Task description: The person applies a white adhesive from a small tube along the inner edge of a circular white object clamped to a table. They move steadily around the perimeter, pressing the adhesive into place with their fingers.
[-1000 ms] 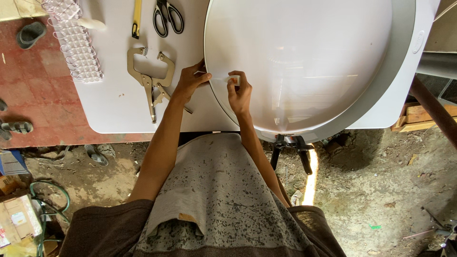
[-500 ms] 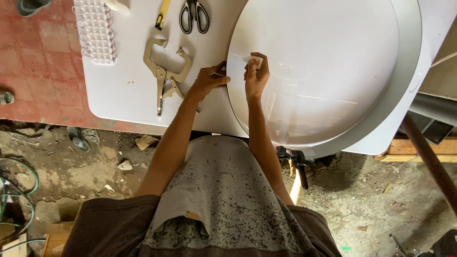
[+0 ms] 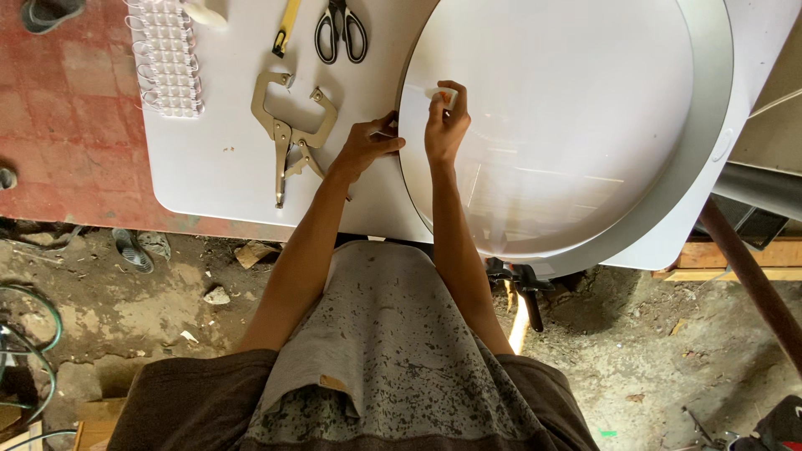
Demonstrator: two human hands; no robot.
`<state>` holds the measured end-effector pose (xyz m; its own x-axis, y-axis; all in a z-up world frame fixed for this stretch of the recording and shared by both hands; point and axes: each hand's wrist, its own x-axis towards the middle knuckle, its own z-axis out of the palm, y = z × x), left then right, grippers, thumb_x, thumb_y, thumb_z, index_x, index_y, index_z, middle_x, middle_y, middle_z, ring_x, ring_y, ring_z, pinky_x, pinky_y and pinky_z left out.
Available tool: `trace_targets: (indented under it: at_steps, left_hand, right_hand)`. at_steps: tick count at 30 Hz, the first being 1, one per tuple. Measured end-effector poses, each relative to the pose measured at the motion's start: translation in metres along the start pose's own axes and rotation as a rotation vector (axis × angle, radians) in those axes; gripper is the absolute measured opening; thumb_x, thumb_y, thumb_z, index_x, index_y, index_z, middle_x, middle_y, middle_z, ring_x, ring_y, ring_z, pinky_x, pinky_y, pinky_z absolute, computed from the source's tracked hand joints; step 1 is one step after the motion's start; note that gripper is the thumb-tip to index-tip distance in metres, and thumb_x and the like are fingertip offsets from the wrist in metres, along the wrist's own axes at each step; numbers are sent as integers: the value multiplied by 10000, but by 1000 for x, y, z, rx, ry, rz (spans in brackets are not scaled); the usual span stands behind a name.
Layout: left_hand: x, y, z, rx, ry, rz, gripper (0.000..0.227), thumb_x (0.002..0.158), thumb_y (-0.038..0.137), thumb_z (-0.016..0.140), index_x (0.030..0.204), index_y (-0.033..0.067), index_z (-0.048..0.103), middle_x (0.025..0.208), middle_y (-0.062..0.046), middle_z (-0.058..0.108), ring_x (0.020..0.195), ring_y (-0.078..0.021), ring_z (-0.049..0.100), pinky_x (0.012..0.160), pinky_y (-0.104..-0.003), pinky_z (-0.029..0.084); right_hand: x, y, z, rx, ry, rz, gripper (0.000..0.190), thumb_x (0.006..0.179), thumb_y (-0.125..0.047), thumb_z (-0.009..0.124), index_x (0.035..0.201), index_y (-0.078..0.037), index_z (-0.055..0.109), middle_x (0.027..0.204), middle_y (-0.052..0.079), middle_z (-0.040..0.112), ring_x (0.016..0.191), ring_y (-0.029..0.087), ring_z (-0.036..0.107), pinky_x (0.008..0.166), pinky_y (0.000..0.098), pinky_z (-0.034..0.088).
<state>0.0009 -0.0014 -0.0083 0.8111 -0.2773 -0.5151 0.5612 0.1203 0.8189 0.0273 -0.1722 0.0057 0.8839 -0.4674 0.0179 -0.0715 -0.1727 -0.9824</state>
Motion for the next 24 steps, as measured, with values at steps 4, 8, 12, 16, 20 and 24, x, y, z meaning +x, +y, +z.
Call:
trace_targets:
  at_steps: [4, 8, 12, 16, 20, 24]
  left_hand:
    - [-14, 37, 11, 42, -18, -90, 457, 793, 207, 825, 1221, 89, 718, 978, 26, 647, 892, -101, 589, 894, -347, 638]
    - [-15, 37, 11, 40, -15, -103, 688, 792, 204, 823, 1432, 88, 598, 1053, -5, 689, 953, -133, 639, 917, -401, 650]
    - [-4, 15, 4, 34, 7, -106, 662, 794, 193, 828, 1415, 106, 615, 1029, 0, 685, 926, -113, 637, 889, -371, 659]
    - [-12, 34, 12, 65, 20, -127, 519, 800, 180, 811, 1289, 58, 685, 993, 4, 672, 904, -114, 639, 872, -353, 655]
    - [-12, 33, 11, 62, 14, -131, 610, 797, 201, 810, 1368, 68, 645, 1015, -7, 676, 933, -123, 637, 892, -367, 648]
    - [-5, 17, 6, 40, 18, -119, 672, 800, 189, 814, 1435, 119, 604, 1028, 4, 678, 925, -107, 639, 885, -363, 647]
  right_hand:
    - [-1, -33, 0, -46, -38, -27, 167, 946, -161, 492, 1065, -120, 601, 671, -13, 519, 541, 123, 404, 508, 292, 371]
    - [-2, -35, 0, -54, -52, -32, 173, 958, -197, 480, 1069, -124, 590, 653, -9, 501, 539, 136, 399, 514, 302, 375]
    - [-1, -33, 0, -28, -60, 9, 163, 940, -135, 479, 1057, -120, 591, 631, -13, 445, 517, 114, 355, 493, 293, 338]
    - [-1, -35, -1, -29, -72, -28, 171, 977, -198, 464, 1061, -92, 569, 663, -17, 464, 550, 125, 369, 526, 302, 365]
    - [-2, -37, -2, -31, -89, -18, 192, 979, -223, 457, 1065, -92, 568, 654, -9, 468, 547, 124, 372, 512, 300, 355]
    - [-2, -39, -2, -49, -80, -6, 169, 938, -160, 485, 1068, -111, 582, 671, 17, 532, 550, 150, 432, 521, 319, 402]
